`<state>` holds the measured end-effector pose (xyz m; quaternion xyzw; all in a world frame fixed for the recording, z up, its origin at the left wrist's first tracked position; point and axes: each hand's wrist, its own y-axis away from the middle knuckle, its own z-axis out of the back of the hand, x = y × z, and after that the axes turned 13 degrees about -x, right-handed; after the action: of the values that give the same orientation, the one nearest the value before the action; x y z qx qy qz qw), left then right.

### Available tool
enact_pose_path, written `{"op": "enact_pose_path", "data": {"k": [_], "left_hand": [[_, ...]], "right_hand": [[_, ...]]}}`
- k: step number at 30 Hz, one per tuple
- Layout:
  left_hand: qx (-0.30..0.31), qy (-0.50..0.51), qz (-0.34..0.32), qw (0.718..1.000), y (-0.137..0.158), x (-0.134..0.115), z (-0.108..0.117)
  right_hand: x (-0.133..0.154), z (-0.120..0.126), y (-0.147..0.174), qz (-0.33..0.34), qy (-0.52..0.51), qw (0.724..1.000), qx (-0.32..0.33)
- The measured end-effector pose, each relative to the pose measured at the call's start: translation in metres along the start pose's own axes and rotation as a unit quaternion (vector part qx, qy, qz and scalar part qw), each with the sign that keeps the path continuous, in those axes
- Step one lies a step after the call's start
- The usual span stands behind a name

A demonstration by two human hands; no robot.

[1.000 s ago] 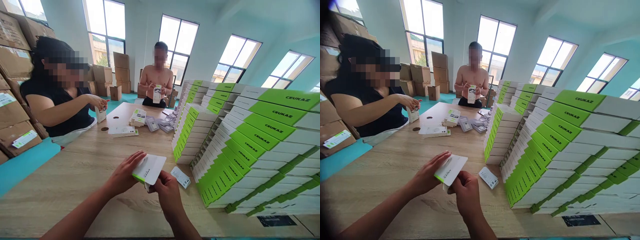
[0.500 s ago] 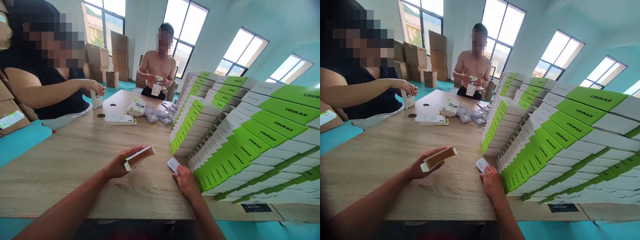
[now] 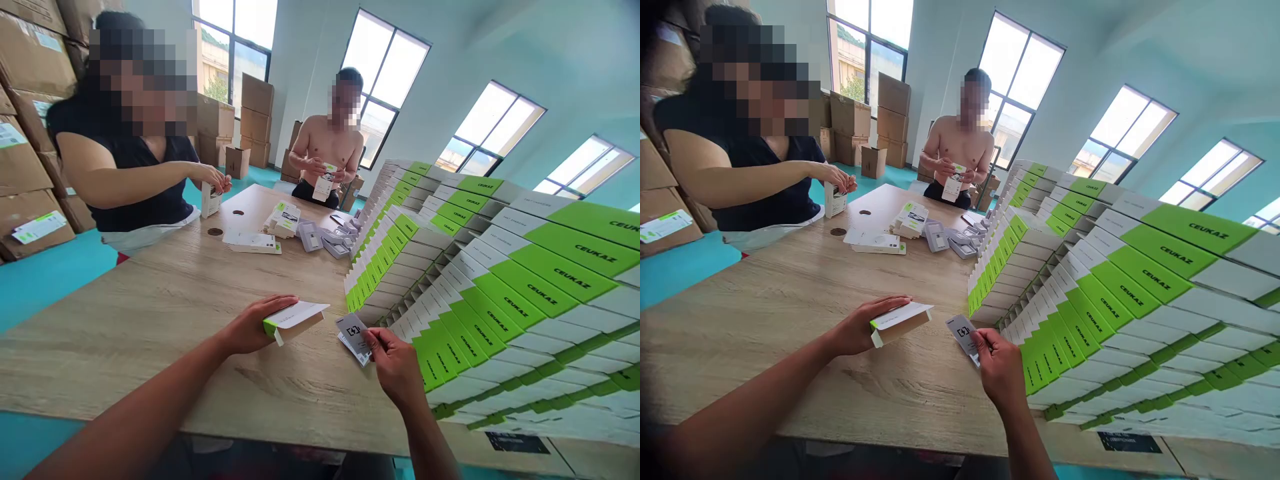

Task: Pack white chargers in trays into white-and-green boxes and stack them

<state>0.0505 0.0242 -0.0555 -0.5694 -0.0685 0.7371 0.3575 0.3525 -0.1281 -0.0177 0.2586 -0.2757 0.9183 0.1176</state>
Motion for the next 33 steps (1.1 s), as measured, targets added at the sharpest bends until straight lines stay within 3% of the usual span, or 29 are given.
{"op": "enact_pose_path", "data": {"k": [5,10,14,17,20,22,25,28,30,33], "left_hand": [[-0.023,-0.011,0.015,1.0,0.001,0.001,-0.001],[-0.027,-0.001,0.034,0.999,0.004,0.001,-0.001],[-0.015,0.011,0.041,0.999,0.007,-0.001,-0.001],[-0.024,0.026,0.03,0.999,0.007,-0.004,-0.001],[-0.042,0.013,0.019,0.999,0.007,-0.007,-0.002],[-0.05,0.005,0.011,0.999,0.007,-0.007,-0.003],[-0.054,0.001,-0.001,0.999,0.008,-0.005,-0.005],[-0.061,0.0,-0.008,0.998,0.01,-0.003,-0.007],[-0.065,0.003,-0.01,0.998,0.01,-0.002,-0.007],[-0.067,0.006,-0.011,0.998,0.009,-0.002,-0.005]], "right_hand": [[-0.004,-0.013,0.002,0.025,0.083,0.996,-0.037],[-0.019,-0.031,0.015,-0.008,0.087,0.996,0.028],[-0.007,-0.014,0.015,-0.047,0.043,0.998,0.012],[0.03,0.014,0.013,-0.084,-0.079,0.993,0.04],[0.078,0.03,0.008,-0.2,-0.294,0.919,0.173],[0.106,0.025,0.0,-0.251,-0.36,0.875,0.202],[0.133,0.003,-0.013,-0.279,-0.403,0.85,0.192],[0.141,-0.015,-0.017,-0.286,-0.429,0.835,0.192],[0.137,-0.019,-0.016,-0.266,-0.423,0.847,0.184],[0.124,-0.019,-0.015,-0.176,-0.335,0.92,0.099]]}}
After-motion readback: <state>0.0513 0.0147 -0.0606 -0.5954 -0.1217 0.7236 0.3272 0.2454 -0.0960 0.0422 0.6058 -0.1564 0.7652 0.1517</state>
